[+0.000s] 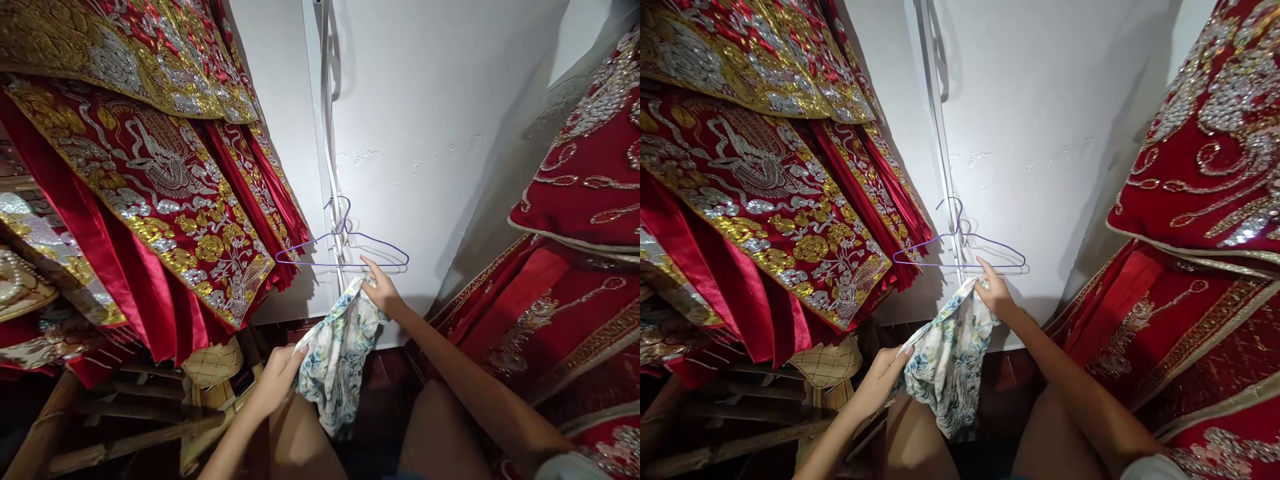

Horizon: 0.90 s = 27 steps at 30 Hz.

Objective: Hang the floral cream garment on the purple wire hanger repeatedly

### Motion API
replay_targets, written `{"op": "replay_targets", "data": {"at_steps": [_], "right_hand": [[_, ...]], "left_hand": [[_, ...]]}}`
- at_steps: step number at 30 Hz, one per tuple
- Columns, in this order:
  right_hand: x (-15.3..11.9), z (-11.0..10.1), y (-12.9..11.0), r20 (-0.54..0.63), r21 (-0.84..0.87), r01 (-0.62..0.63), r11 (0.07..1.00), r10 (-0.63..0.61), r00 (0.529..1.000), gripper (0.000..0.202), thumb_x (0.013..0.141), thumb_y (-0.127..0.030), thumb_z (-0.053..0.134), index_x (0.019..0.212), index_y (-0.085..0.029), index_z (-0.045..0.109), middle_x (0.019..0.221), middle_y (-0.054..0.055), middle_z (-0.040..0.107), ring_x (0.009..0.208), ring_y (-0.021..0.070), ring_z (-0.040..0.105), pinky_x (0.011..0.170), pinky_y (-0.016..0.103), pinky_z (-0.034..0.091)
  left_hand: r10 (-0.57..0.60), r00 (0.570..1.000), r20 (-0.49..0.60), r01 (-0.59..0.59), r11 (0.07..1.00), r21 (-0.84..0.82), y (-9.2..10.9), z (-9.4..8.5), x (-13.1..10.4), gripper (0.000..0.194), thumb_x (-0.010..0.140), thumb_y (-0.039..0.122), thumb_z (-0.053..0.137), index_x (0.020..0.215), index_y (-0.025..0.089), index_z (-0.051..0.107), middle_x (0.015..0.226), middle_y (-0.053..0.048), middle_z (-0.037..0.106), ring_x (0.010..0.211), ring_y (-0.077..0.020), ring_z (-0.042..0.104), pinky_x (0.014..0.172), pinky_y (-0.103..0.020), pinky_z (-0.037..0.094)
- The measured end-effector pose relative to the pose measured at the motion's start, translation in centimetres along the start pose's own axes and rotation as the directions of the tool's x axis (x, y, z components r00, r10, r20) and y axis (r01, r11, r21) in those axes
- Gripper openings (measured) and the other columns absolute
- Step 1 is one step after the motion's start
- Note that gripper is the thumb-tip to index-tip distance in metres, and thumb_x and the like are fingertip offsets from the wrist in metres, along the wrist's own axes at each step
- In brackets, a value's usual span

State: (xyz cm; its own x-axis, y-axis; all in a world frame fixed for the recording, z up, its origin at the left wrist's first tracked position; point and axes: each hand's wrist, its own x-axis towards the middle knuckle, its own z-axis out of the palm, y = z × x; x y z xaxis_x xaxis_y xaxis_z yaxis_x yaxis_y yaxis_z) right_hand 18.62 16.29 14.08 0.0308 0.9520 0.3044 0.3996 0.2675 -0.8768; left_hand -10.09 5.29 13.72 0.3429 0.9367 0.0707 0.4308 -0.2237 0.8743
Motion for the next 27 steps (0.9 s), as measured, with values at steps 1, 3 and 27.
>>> {"op": "replay_targets", "data": {"at_steps": [1,3,27], "right_hand": [[1.0,0.5,0.4,-0.004,0.0,-0.019,1.0,0.019,1.0,0.069,0.08,-0.027,0.054,0.148,-0.022,0.045,0.102,0.006,0.067,0.088,0.0236,0.061,0.087,0.037,0.046],[2.4,1.2,1.1,0.007,0.004,-0.052,0.999,0.052,0.999,0.06,0.078,-0.026,0.054,0.138,-0.023,0.054,0.12,0.01,0.065,0.106,0.0272,0.059,0.094,0.038,0.042],[-3.0,-8.3,-2.1,-0.001,-0.09,-0.08,0.993,0.081,0.997,0.026,0.07,-0.026,0.051,0.059,-0.023,0.028,0.061,-0.005,0.024,0.058,0.0115,0.025,0.051,0.027,0.016]], "left_hand": [[0.001,0.999,-0.033,-0.002,0.999,-0.036,0.5,0.0,0.0,0.052,0.096,0.059,0.04,0.064,0.019,0.035,0.065,0.001,0.035,0.065,-0.0131,0.031,0.06,-0.026,0.029],[0.002,0.998,-0.07,-0.009,0.995,-0.103,1.5,-0.1,0.1,0.05,0.096,0.058,0.043,0.067,0.018,0.042,0.066,0.001,0.039,0.066,-0.0131,0.033,0.06,-0.025,0.031],[0.312,0.932,-0.184,-0.123,0.75,0.65,7.0,-6.5,6.9,0.04,0.094,0.051,0.048,0.083,0.019,0.067,0.125,-0.014,0.069,0.117,-0.0325,0.059,0.099,-0.044,0.046]]}}
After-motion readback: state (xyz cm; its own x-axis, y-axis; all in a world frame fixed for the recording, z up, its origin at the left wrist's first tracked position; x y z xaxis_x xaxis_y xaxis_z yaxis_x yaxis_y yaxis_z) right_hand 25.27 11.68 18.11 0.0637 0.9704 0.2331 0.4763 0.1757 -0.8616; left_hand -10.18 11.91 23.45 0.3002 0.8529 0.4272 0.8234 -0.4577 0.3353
